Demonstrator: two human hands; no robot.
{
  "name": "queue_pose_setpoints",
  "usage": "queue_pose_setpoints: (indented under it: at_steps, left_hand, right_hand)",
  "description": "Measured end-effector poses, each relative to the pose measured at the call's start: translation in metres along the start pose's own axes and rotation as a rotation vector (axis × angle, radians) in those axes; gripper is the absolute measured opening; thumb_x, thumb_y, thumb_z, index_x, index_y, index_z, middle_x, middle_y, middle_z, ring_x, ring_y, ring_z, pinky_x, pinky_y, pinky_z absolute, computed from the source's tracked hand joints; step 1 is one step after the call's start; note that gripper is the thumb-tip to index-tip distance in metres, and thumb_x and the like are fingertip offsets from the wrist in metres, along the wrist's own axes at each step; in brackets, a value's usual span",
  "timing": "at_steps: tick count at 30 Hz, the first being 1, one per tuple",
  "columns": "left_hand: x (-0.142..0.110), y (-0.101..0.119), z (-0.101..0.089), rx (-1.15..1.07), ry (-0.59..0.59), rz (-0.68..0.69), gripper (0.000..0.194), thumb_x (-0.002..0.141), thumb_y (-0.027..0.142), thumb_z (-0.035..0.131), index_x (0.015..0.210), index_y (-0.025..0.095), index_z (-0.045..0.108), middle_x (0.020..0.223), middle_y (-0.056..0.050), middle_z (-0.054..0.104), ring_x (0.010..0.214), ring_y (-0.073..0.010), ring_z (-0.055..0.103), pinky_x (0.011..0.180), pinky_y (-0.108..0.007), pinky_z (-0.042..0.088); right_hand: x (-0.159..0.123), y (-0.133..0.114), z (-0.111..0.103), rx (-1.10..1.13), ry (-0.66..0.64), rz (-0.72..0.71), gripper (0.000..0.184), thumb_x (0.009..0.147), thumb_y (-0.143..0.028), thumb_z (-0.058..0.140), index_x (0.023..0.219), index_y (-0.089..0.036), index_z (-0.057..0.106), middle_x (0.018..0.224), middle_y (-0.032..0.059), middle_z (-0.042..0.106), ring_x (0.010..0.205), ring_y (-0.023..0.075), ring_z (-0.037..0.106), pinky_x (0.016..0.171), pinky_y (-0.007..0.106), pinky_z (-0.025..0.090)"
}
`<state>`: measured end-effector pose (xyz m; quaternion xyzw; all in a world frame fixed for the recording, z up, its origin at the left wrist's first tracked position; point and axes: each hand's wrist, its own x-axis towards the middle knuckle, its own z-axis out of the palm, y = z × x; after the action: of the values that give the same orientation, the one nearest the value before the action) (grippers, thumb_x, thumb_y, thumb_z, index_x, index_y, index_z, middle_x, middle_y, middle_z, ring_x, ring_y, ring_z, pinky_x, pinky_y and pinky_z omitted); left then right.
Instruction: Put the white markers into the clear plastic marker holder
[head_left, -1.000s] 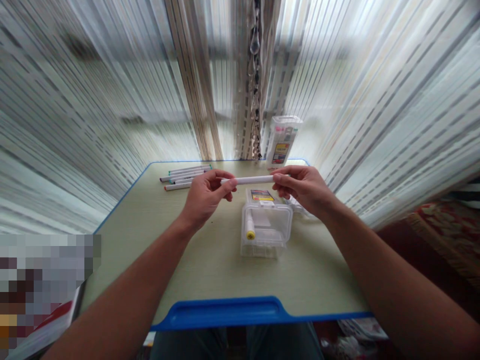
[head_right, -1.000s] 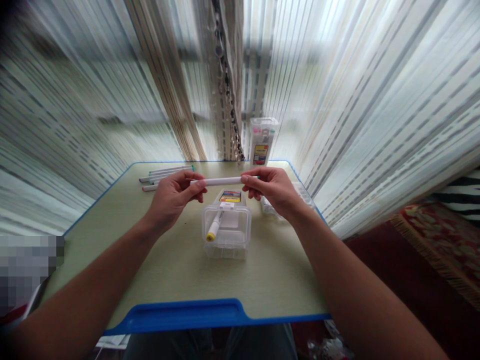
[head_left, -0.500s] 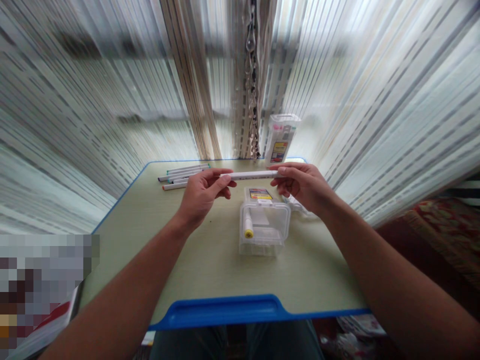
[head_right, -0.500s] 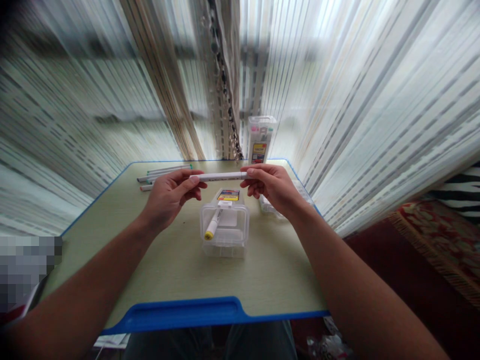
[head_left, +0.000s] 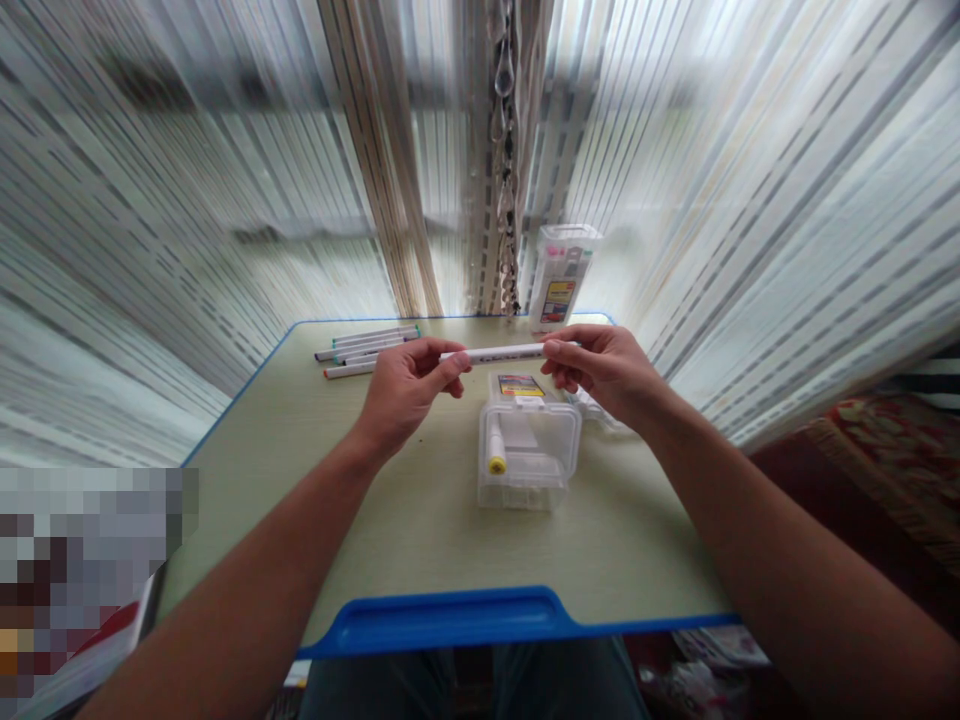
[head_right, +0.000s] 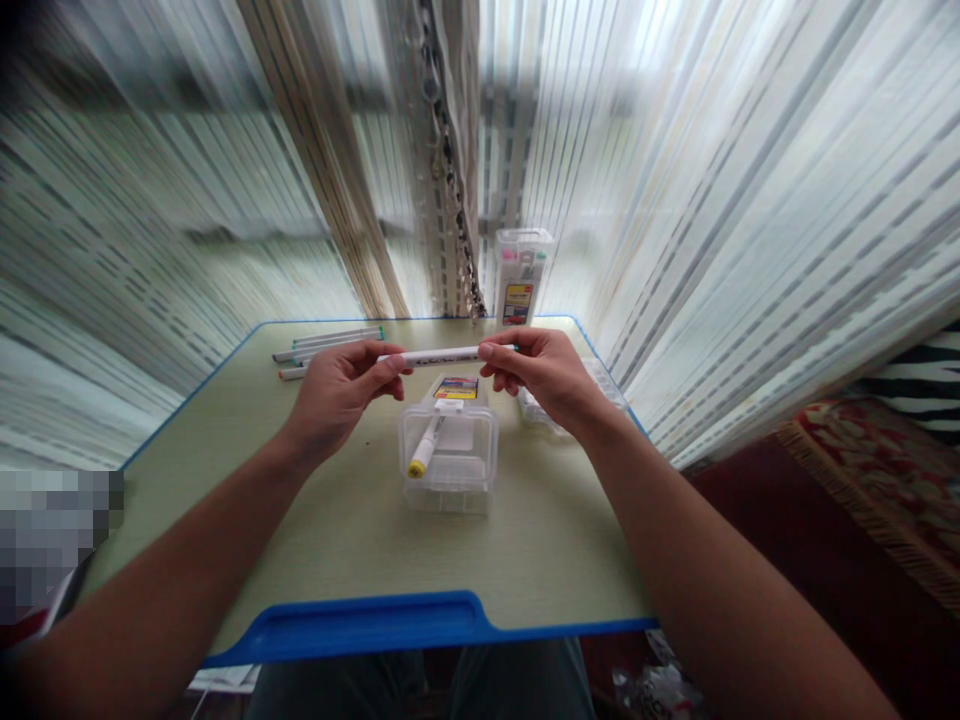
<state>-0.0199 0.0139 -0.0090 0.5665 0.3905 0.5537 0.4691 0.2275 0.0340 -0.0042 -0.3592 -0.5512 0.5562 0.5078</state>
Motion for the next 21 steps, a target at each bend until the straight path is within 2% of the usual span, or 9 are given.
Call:
queue_pose_setpoints:
  at_steps: [4,8,21]
  left_hand:
    - [-0.0006,0.0001,-0.0004,0.036,-0.009,0.013,0.03,0.073,0.033,0.088,0.091,0.012,0.077,0.075,-0.004,0.074,0.057,-0.0104,0.064,0.058,-0.023,0.053]
    - [0.0006,-0.0003,-0.0009,0.028,-0.019,0.022,0.03,0.076,0.035,0.086,0.094,0.012,0.078,0.075,-0.005,0.075,0.056,-0.0106,0.064,0.056,-0.023,0.052]
    - [0.0014,0.0041,-0.0003,-0.099,0.036,-0.024,0.036,0.078,0.039,0.083,0.099,0.01,0.077,0.081,-0.007,0.077,0.059,-0.0122,0.069,0.06,-0.026,0.059]
  right_hand:
    - [0.0002,0.0006,0.0001,-0.01,-0.009,-0.003,0.029,0.067,-0.038,0.094,0.078,-0.016,0.078,0.061,0.0031,0.073,0.046,0.009,0.061,0.044,0.019,0.046]
    - [0.0003,-0.001,0.0013,0.009,0.0,0.003,0.034,0.067,-0.041,0.093,0.084,-0.016,0.08,0.064,0.0042,0.074,0.047,0.0103,0.063,0.043,0.02,0.047]
    - [0.0031,-0.0026,-0.0033,0.093,-0.039,0.046,0.031,0.074,-0.036,0.086,0.096,-0.014,0.08,0.077,0.0085,0.079,0.052,0.0126,0.067,0.044,0.022,0.047]
